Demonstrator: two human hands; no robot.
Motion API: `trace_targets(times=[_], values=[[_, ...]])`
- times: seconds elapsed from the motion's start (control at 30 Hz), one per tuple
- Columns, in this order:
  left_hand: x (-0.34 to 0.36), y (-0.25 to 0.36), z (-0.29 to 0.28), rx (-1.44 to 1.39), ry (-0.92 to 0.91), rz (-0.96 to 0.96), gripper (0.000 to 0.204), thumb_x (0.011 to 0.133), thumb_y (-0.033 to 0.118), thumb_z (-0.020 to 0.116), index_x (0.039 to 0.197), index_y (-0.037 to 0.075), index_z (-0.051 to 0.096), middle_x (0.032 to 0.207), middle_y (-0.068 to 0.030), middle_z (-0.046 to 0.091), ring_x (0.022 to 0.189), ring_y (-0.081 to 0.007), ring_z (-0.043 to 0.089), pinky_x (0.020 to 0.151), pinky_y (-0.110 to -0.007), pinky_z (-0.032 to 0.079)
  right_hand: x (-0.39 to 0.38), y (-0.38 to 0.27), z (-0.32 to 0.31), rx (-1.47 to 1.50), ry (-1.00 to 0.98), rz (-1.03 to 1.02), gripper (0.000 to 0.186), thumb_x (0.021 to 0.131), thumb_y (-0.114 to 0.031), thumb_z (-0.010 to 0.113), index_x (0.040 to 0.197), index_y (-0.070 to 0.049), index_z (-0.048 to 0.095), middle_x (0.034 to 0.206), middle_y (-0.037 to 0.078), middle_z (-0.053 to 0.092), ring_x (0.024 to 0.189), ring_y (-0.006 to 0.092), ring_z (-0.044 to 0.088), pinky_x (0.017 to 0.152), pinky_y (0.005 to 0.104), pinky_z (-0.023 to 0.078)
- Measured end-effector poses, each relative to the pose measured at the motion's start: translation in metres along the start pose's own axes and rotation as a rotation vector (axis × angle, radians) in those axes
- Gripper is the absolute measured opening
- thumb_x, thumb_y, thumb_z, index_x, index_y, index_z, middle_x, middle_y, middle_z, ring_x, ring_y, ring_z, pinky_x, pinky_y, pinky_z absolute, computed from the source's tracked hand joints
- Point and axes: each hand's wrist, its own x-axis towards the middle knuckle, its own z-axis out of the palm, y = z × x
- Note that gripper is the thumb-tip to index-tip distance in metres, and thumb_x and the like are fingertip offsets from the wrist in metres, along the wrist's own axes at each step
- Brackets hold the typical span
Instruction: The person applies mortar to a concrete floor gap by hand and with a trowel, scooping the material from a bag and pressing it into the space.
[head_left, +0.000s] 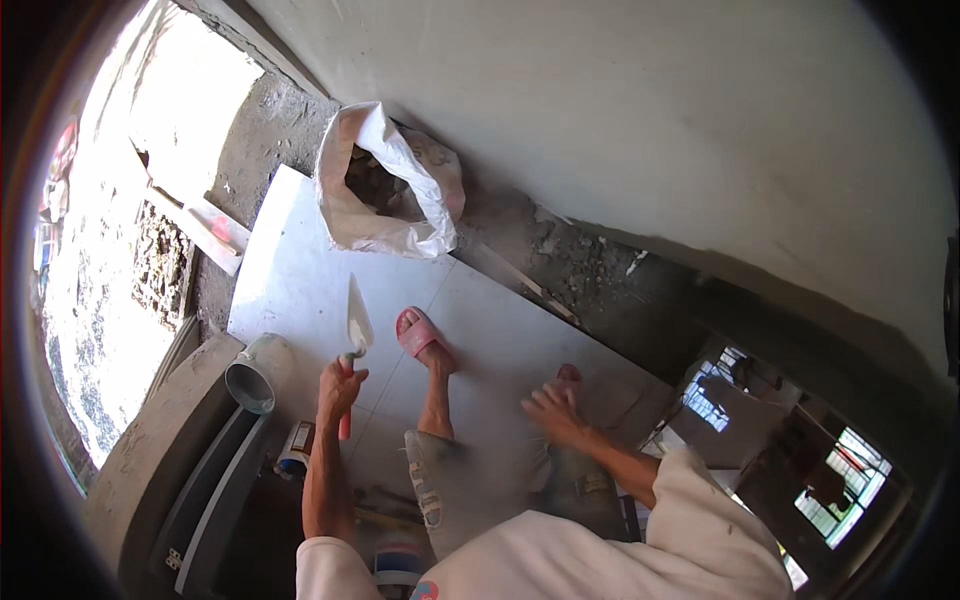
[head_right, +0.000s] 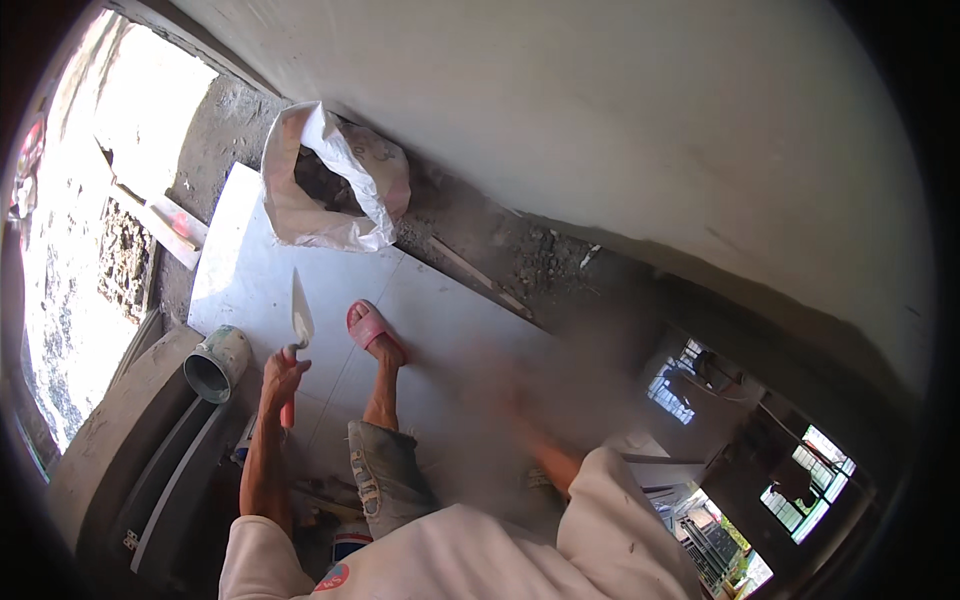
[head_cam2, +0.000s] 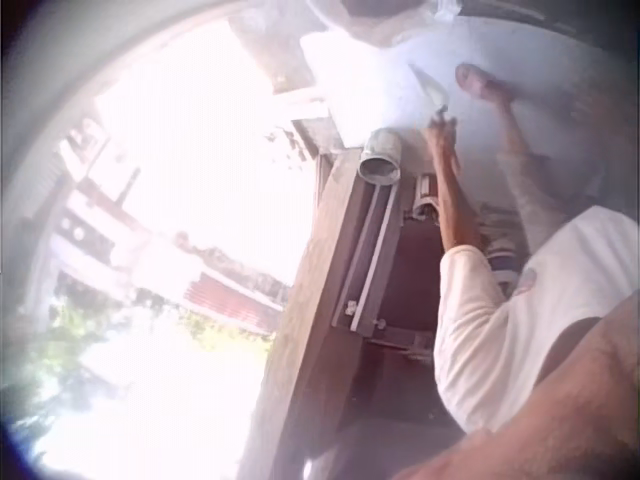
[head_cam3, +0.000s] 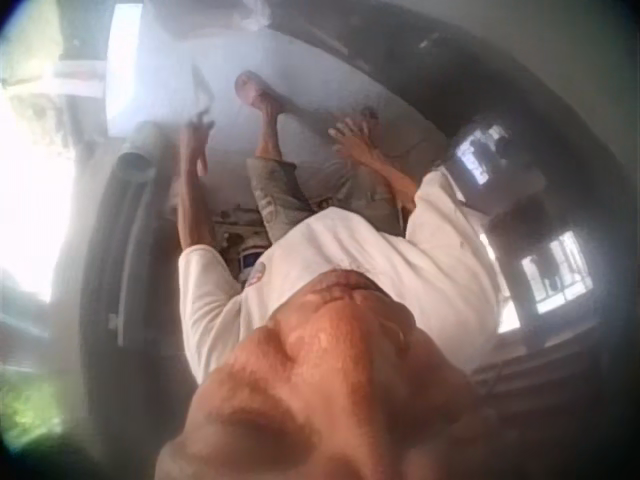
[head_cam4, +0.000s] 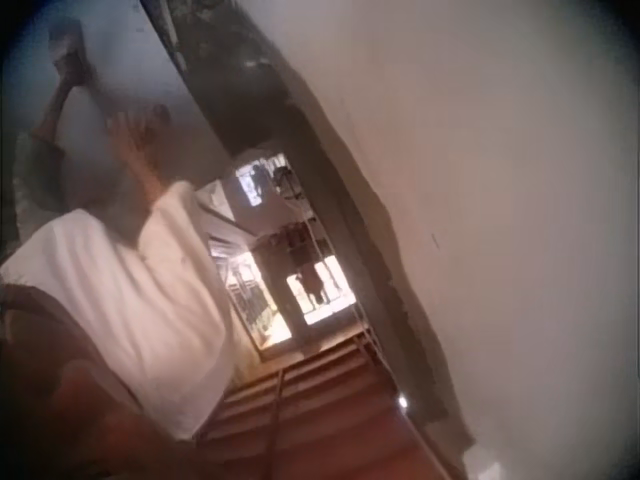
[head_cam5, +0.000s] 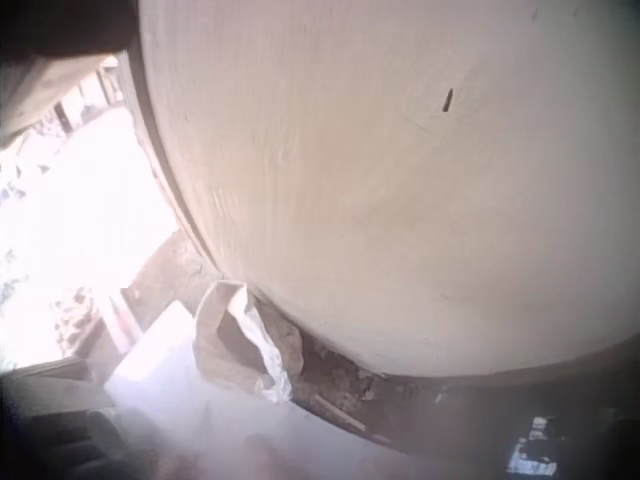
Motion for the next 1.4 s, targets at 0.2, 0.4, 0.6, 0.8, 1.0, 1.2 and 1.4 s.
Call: trace_targets(times=[0.2,0.4,0.6,0.8,1.0,1.2,1.4], values=[[-0.229,0.050,0.123,0.154,-0.263,0.233,0.043,0.077,0.028,0.069,0.112,0.005,0.062,0.108,-0.0198,0.062,0.108,-0.0384,0.055,0.092,-0.046,0.045,-0.219,0.048,0.167,-0.160,-0.040,0.116,0.056,0.089,-0.047,0.058,0.132,-0.012,0.052,0.145,0.014,0.035,0.143,0.0343,0.020,0.101,0.0734,0.026],[-0.379,0.080,0.294,0.314,-0.250,0.537,0.037,0.077,0.026,0.071,0.109,0.010,0.065,0.119,-0.0168,0.057,0.118,-0.0407,0.047,0.093,-0.050,0.047,-0.375,0.083,0.160,0.385,0.111,0.581,0.055,0.089,-0.046,0.058,0.131,-0.011,0.053,0.142,0.016,0.037,0.141,0.0338,0.023,0.102,0.0701,0.028],[-0.399,0.112,0.346,0.219,-0.203,0.223,0.028,0.082,0.024,0.065,0.108,0.014,0.065,0.115,-0.0157,0.057,0.111,-0.0454,0.049,0.088,-0.052,0.048,-0.478,0.074,0.230,0.695,0.119,0.808,0.054,0.089,-0.045,0.058,0.130,-0.010,0.054,0.140,0.016,0.039,0.138,0.0343,0.025,0.100,0.0688,0.030],[-0.389,0.192,0.310,0.188,-0.217,0.144,0.028,0.082,0.025,0.064,0.108,0.013,0.064,0.113,-0.0162,0.057,0.109,-0.0446,0.050,0.087,-0.052,0.048,-0.496,0.036,0.238,0.913,0.162,0.862,0.053,0.089,-0.044,0.059,0.129,-0.009,0.054,0.138,0.016,0.040,0.135,0.0347,0.028,0.099,0.0675,0.031],[-0.363,0.255,0.306,0.193,-0.261,0.170,0.029,0.082,0.025,0.064,0.107,0.012,0.064,0.112,-0.0167,0.058,0.108,-0.0438,0.051,0.086,-0.051,0.048,-0.479,0.054,0.199,1.016,0.329,0.907,0.052,0.089,-0.043,0.059,0.127,-0.009,0.055,0.137,0.017,0.041,0.132,0.0352,0.031,0.098,0.0662,0.033],[-0.338,0.319,0.321,0.168,-0.267,0.176,0.029,0.082,0.026,0.064,0.107,0.011,0.064,0.110,-0.0172,0.059,0.106,-0.0430,0.052,0.085,-0.051,0.049,-0.469,0.109,0.147,1.055,0.460,0.902,0.051,0.089,-0.042,0.059,0.126,-0.008,0.055,0.135,0.017,0.043,0.130,0.0356,0.033,0.096,0.0649,0.034],[-0.325,0.365,0.362,0.127,-0.248,0.098,0.030,0.082,0.026,0.064,0.107,0.010,0.063,0.108,-0.0176,0.060,0.105,-0.0422,0.054,0.084,-0.050,0.049,-0.463,0.189,0.108,1.037,0.486,0.881,0.050,0.089,-0.041,0.060,0.125,-0.007,0.056,0.133,0.017,0.044,0.127,0.0361,0.036,0.095,0.0636,0.036]])
